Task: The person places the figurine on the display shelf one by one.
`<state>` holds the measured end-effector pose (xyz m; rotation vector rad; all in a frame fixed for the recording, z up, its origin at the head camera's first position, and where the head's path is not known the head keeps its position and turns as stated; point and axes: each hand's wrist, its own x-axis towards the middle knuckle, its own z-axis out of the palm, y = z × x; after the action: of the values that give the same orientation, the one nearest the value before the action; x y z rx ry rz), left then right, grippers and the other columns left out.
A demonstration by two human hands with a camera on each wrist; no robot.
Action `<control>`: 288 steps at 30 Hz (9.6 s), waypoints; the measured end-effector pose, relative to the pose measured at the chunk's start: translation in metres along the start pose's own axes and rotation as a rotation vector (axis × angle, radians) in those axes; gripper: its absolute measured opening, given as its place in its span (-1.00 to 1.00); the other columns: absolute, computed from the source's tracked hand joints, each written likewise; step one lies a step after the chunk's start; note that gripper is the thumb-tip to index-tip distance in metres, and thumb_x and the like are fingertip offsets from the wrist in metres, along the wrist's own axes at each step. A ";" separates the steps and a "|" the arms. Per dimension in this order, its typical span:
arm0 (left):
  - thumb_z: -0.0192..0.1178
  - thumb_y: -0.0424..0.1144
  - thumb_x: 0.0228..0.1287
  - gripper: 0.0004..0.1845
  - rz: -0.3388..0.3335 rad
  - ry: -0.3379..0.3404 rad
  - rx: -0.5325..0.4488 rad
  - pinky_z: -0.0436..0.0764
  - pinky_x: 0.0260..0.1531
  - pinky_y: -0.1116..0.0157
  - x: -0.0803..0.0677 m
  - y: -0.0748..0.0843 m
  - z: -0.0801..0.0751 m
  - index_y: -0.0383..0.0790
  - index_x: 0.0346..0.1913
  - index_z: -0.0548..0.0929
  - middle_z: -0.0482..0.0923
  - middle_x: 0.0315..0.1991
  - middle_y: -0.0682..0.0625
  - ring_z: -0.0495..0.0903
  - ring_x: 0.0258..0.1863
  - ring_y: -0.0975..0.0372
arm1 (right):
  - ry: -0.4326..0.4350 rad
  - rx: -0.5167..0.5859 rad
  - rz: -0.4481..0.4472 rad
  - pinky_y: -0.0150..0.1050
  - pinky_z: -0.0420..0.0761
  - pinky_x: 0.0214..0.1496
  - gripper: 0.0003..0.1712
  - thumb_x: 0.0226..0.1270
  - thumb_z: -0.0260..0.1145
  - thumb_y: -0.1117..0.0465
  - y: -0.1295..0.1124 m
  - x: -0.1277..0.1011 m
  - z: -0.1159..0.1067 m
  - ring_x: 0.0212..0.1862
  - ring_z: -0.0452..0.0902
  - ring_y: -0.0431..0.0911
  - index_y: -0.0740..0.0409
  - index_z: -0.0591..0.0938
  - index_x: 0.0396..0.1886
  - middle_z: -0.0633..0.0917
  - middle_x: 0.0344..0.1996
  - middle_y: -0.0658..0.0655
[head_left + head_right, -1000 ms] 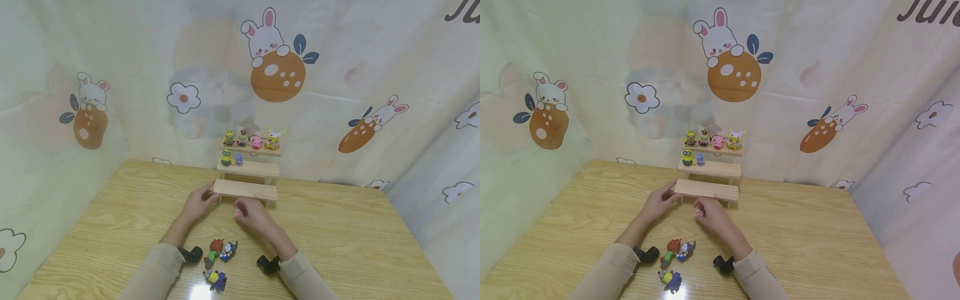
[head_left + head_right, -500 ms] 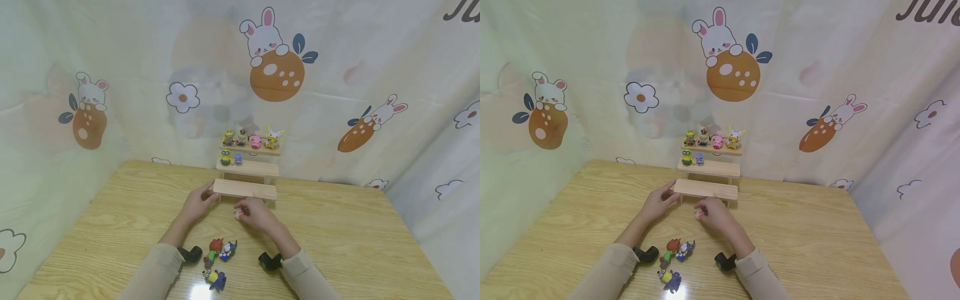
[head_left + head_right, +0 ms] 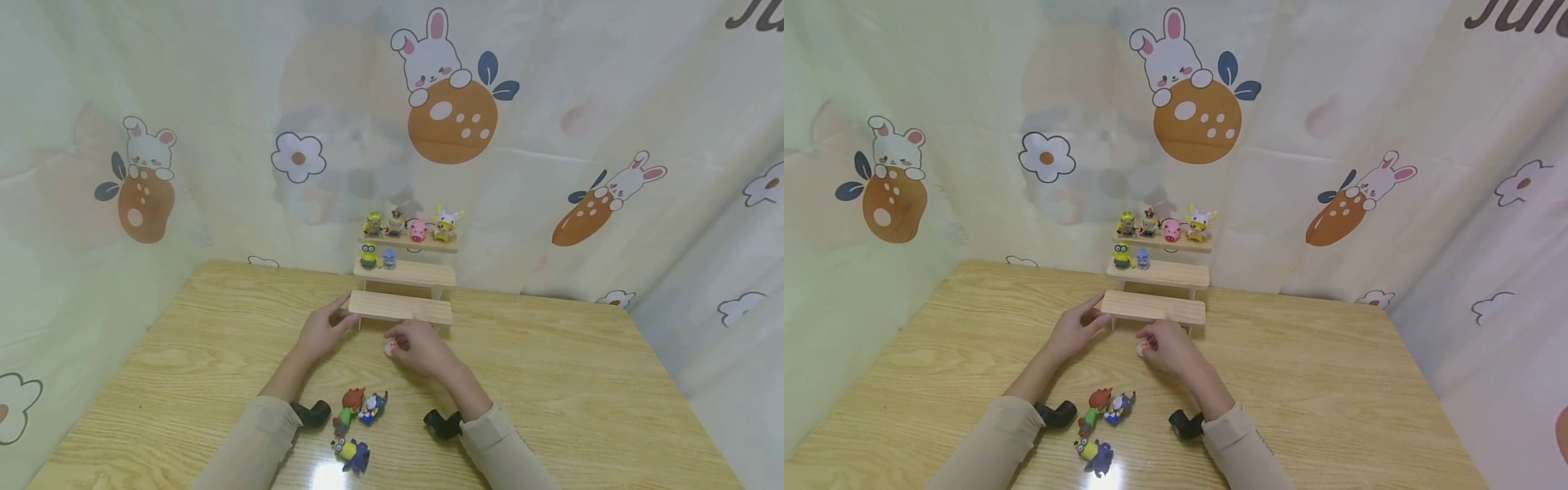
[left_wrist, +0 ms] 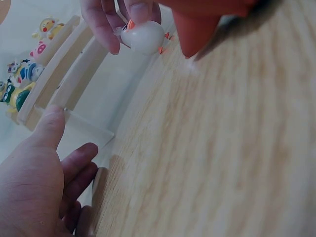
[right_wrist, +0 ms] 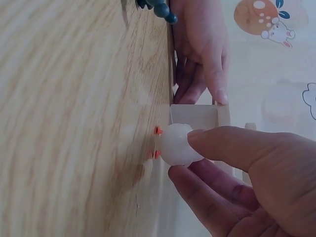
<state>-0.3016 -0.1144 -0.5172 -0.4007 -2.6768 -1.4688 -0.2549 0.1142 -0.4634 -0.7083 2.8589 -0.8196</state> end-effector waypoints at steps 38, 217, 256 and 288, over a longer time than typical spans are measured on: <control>0.16 0.12 0.26 -0.32 0.022 0.015 0.003 0.38 0.26 0.02 -0.001 -0.001 0.000 -0.01 0.40 0.32 0.70 -0.13 -0.03 0.57 0.08 0.07 | -0.012 0.030 -0.021 -0.25 0.62 -0.13 -0.74 0.14 0.42 0.25 0.005 -0.002 -0.005 -0.21 0.61 -0.14 0.12 0.67 -0.14 0.70 -0.25 0.05; 0.17 0.11 0.27 -0.34 0.021 0.026 0.008 0.40 0.23 0.02 -0.004 -0.003 0.001 0.05 0.40 0.32 0.70 -0.12 0.01 0.59 0.06 0.11 | -0.386 0.083 -0.252 -0.39 0.60 -0.06 -0.61 0.30 0.29 0.04 -0.030 -0.020 -0.008 -0.15 0.62 -0.25 0.11 0.60 0.06 0.68 -0.07 0.05; 0.15 0.14 0.27 -0.34 0.032 0.011 0.012 0.40 0.24 0.01 -0.002 -0.003 -0.001 0.04 0.40 0.31 0.70 -0.11 -0.03 0.58 0.07 0.07 | -0.278 -0.071 -0.146 -0.28 0.55 0.00 -0.34 0.19 0.40 0.12 -0.023 -0.020 -0.002 -0.14 0.52 -0.25 0.04 0.42 0.29 0.64 -0.17 -0.04; 0.16 0.12 0.27 -0.33 0.005 0.006 0.004 0.39 0.25 0.03 -0.002 0.000 0.000 0.01 0.40 0.32 0.70 -0.11 -0.02 0.57 0.08 0.08 | -0.040 0.015 0.111 -0.30 0.56 -0.32 -0.46 0.21 0.35 -0.11 -0.008 -0.014 0.005 -0.37 0.53 -0.18 0.28 0.63 -0.08 0.67 -0.38 0.05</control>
<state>-0.2992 -0.1151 -0.5173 -0.4021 -2.6716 -1.4602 -0.2382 0.1116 -0.4642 -0.5521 2.8241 -0.8007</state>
